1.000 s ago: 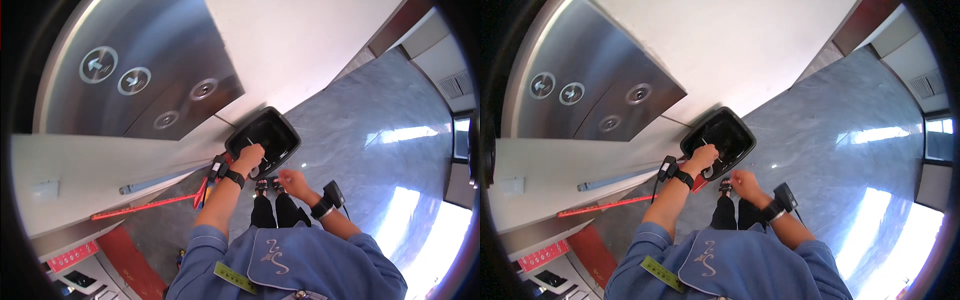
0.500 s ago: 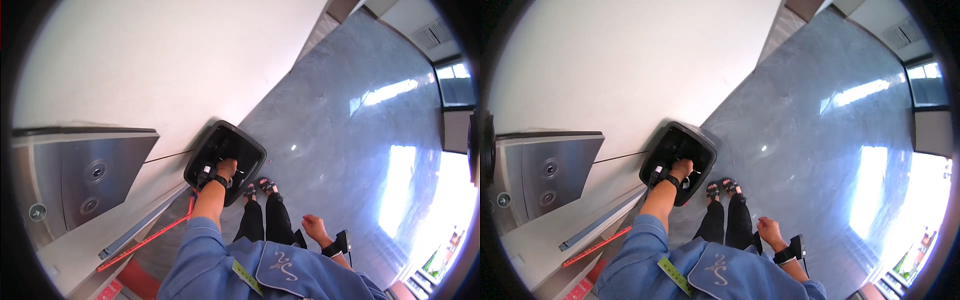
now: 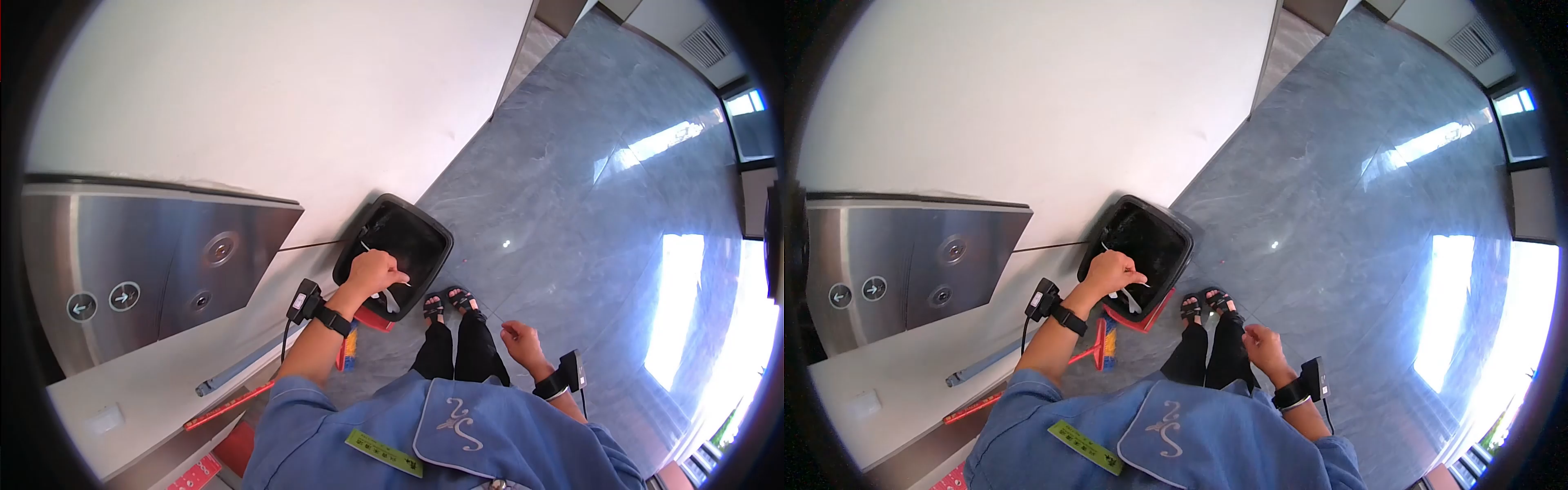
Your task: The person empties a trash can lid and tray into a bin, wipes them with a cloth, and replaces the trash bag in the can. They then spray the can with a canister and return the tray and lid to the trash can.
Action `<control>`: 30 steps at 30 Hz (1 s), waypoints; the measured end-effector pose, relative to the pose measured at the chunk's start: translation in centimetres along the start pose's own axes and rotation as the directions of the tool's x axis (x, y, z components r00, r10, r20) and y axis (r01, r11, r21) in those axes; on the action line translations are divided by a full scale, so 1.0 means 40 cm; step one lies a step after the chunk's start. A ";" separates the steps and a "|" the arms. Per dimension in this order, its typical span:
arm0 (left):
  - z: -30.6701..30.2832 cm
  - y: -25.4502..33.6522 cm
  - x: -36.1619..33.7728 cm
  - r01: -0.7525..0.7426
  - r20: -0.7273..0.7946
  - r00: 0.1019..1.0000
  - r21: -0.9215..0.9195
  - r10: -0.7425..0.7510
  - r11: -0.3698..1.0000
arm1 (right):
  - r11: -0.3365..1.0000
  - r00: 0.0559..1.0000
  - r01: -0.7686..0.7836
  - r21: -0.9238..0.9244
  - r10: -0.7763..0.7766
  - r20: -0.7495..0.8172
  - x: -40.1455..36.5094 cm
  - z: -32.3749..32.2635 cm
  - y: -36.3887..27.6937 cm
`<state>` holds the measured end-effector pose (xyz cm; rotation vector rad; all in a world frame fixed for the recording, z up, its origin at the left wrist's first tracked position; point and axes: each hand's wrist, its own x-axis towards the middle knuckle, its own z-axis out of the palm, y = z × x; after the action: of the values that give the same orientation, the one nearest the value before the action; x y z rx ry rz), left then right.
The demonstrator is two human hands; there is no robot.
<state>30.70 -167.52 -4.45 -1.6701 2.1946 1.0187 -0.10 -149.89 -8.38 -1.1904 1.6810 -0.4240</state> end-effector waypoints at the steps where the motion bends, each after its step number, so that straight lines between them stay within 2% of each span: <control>1: -0.009 0.008 -0.013 -0.011 -0.025 1.000 -0.033 0.010 0.999 | 1.000 1.000 0.009 -0.025 -0.009 0.000 0.002 -0.002 -0.007; 4: -0.043 0.026 -0.045 -0.034 -0.093 0.995 -0.102 0.025 0.994 | 0.996 0.996 0.087 0.011 -0.087 0.004 0.008 0.000 -0.026; 9: -0.046 0.014 -0.081 -0.084 -0.188 0.981 -0.174 0.051 0.981 | 0.992 0.992 0.123 0.031 -0.124 0.032 0.012 -0.004 -0.097; 14: -0.036 -0.059 -0.108 -0.093 -0.196 0.980 -0.351 0.024 0.932 | 0.983 0.982 0.182 0.032 -0.183 0.049 0.008 -0.012 -0.107; 19: -0.059 -0.020 -0.147 -0.163 -0.225 0.973 -0.520 0.050 0.839 | 0.968 0.968 0.248 0.021 -0.249 0.038 0.015 -0.012 -0.107; 22: -0.093 0.020 -0.177 -0.198 -0.284 0.956 -0.442 0.073 0.875 | 0.952 0.951 0.305 0.008 -0.306 0.041 0.037 -0.007 -0.153; 25: -0.145 0.086 -0.222 -0.354 -0.422 0.883 -0.305 0.208 0.884 | 0.907 0.916 0.395 0.147 -0.402 0.017 0.023 -0.018 -0.266; 28: -0.202 0.159 -0.286 -0.366 -0.485 0.848 -0.250 0.211 0.896 | 0.714 0.745 0.653 0.253 -0.666 -0.042 -0.009 -0.034 -0.427; 30: -0.234 0.217 -0.337 -0.365 -0.514 0.833 -0.228 0.207 0.903 | 0.518 0.531 0.844 0.134 -0.844 -0.081 -0.037 -0.056 -0.556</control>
<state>29.67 -161.93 13.23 -1.9349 2.8033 1.1879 9.33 -159.31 9.62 -1.8468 0.9028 -1.1440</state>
